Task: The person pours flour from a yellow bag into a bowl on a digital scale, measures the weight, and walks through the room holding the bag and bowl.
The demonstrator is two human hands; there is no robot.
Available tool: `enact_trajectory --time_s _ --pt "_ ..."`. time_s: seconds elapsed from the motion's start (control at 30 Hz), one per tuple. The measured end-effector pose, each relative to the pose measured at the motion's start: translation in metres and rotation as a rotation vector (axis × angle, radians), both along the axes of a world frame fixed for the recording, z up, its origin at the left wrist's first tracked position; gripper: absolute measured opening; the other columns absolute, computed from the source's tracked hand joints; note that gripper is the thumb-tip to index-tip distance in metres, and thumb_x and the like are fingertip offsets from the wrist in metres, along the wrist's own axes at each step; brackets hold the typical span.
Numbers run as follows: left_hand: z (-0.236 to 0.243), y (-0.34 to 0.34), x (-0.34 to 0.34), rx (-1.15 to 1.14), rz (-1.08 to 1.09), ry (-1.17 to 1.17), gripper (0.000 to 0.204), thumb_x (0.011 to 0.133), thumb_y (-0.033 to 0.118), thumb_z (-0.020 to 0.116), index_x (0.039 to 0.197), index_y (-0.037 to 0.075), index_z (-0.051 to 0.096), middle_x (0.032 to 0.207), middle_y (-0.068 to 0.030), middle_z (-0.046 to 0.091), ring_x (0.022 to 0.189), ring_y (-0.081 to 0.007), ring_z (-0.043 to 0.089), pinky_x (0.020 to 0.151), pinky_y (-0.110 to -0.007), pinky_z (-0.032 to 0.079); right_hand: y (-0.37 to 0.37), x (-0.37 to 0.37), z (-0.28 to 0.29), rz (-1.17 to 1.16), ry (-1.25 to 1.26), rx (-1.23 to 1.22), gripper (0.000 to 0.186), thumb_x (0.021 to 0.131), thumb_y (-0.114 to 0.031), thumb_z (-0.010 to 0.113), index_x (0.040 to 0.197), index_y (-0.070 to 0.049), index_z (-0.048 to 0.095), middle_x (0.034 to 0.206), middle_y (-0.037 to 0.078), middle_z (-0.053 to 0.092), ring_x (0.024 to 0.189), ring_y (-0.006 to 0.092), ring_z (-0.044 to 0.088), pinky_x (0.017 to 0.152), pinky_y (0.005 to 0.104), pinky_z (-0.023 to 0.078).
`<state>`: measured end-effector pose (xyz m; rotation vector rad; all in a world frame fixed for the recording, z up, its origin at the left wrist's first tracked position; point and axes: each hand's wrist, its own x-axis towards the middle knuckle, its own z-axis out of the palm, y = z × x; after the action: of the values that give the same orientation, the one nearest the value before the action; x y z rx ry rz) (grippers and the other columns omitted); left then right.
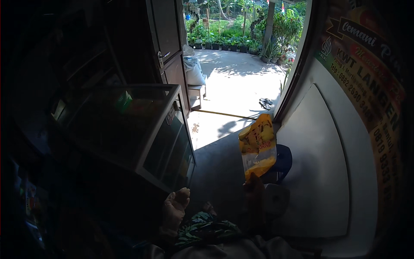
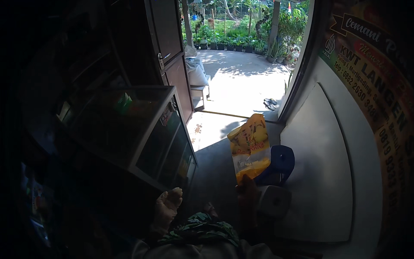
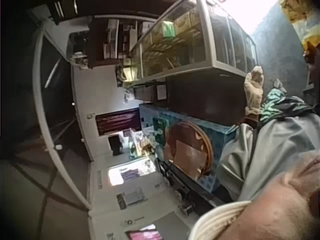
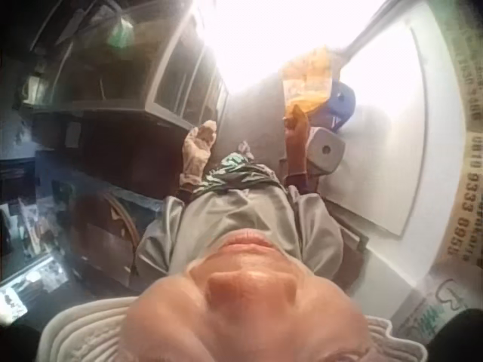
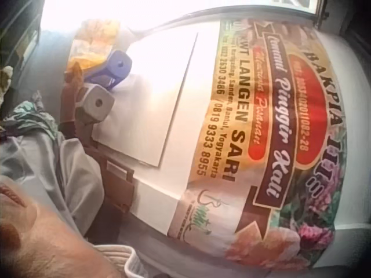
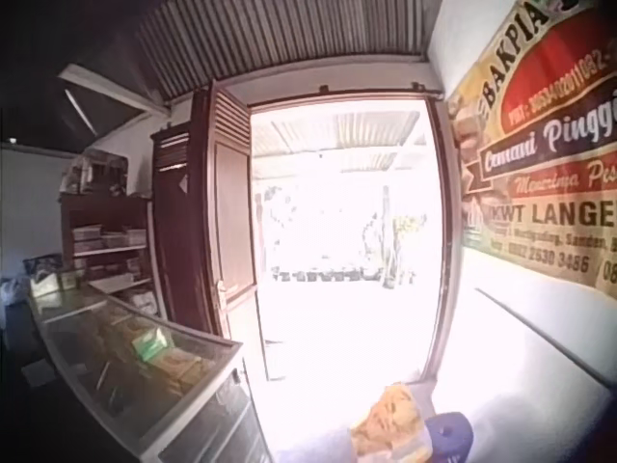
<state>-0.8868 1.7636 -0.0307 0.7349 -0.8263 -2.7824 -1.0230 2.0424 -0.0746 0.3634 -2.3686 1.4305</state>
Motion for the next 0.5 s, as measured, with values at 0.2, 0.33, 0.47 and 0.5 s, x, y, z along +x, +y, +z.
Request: enact_trajectory --time_s 0.2,0.33,0.47,0.5 --pt "0.016 -0.001 -0.087 -0.123 -0.05 0.005 0.038 0.099 0.026 0.041 0.117 -0.003 0.058 0.117 -0.0115 0.064 0.115 -0.0217 0.057 0.1 -0.036 0.042 -0.053 -0.1 0.026 0.211 -0.121 -0.168 0.032 0.085 0.001 0.062 0.116 0.005 0.056 0.101 0.011 0.059 0.091 0.0199 0.06 0.077 0.03 0.05" --pt "0.011 -0.003 -0.125 -0.137 0.026 0.021 0.038 0.097 0.029 0.048 0.116 -0.002 0.06 0.115 -0.0123 0.065 0.113 -0.0237 0.059 0.097 -0.036 0.045 -0.069 -0.165 0.029 0.233 -0.824 -0.942 0.036 0.079 0.006 0.066 0.114 0.004 0.058 0.097 0.008 0.059 0.089 0.0164 0.059 0.072 0.0263 0.049" --pt "-0.004 -0.003 -0.14 -0.073 0.271 -0.017 0.036 0.097 0.027 0.05 0.116 -0.002 0.059 0.114 -0.0133 0.065 0.111 -0.0235 0.06 0.096 -0.036 0.048 -0.07 -0.225 0.016 0.321 -0.776 -0.791 0.033 0.076 0.006 0.067 0.109 0.002 0.062 0.094 0.005 0.059 0.083 0.0132 0.058 0.067 0.0246 0.048" --pt "-0.002 -0.001 -0.141 -0.078 0.309 -0.013 0.036 0.097 0.027 0.05 0.116 -0.002 0.059 0.114 -0.0133 0.065 0.111 -0.0235 0.06 0.096 -0.036 0.048 -0.073 -0.24 0.017 0.373 -0.724 -0.727 0.032 0.076 0.006 0.068 0.108 0.002 0.062 0.093 0.005 0.059 0.081 0.0125 0.058 0.066 0.0244 0.048"
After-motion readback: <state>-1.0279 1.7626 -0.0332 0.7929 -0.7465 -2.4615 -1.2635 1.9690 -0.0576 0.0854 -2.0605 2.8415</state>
